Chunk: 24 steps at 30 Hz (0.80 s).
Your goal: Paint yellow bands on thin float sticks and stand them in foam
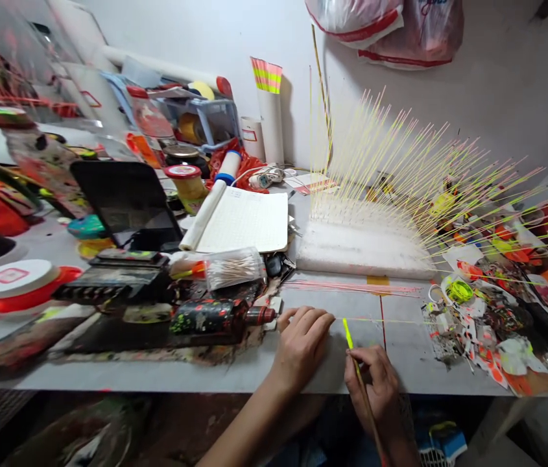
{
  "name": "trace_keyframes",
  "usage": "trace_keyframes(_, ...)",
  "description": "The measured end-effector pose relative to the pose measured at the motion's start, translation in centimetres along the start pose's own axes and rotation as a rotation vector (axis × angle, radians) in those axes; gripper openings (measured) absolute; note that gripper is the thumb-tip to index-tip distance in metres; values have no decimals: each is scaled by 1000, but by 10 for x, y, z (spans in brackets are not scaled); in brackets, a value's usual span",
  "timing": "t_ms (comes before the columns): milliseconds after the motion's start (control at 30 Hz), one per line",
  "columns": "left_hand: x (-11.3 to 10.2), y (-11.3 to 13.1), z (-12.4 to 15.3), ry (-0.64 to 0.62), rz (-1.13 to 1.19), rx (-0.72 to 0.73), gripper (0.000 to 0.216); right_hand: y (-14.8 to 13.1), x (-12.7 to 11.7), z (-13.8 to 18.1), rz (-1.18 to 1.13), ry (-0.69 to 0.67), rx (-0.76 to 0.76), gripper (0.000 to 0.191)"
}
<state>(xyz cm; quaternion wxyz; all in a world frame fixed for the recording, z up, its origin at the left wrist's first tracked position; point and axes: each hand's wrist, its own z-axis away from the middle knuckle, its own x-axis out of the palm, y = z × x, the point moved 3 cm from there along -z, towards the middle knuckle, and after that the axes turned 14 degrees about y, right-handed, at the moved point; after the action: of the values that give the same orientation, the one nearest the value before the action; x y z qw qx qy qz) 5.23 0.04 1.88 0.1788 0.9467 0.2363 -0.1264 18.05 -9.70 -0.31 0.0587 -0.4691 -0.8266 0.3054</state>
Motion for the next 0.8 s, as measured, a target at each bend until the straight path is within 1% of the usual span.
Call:
trace_keyframes(200, 1, 1, 1, 6, -6, -5, 17, 4, -1, 5, 26, 17, 0, 11)
trace_keyframes(567, 1, 0, 2, -8, 1, -25, 20, 8, -7, 8, 43, 51, 47, 9)
trace_keyframes(700, 0, 0, 1, 1, 0, -35, 20, 6, -8, 9, 1, 36, 31, 11)
trace_keyframes(800, -5, -4, -1, -8, -21, -25, 19, 0, -5, 10, -56, 20, 0, 15)
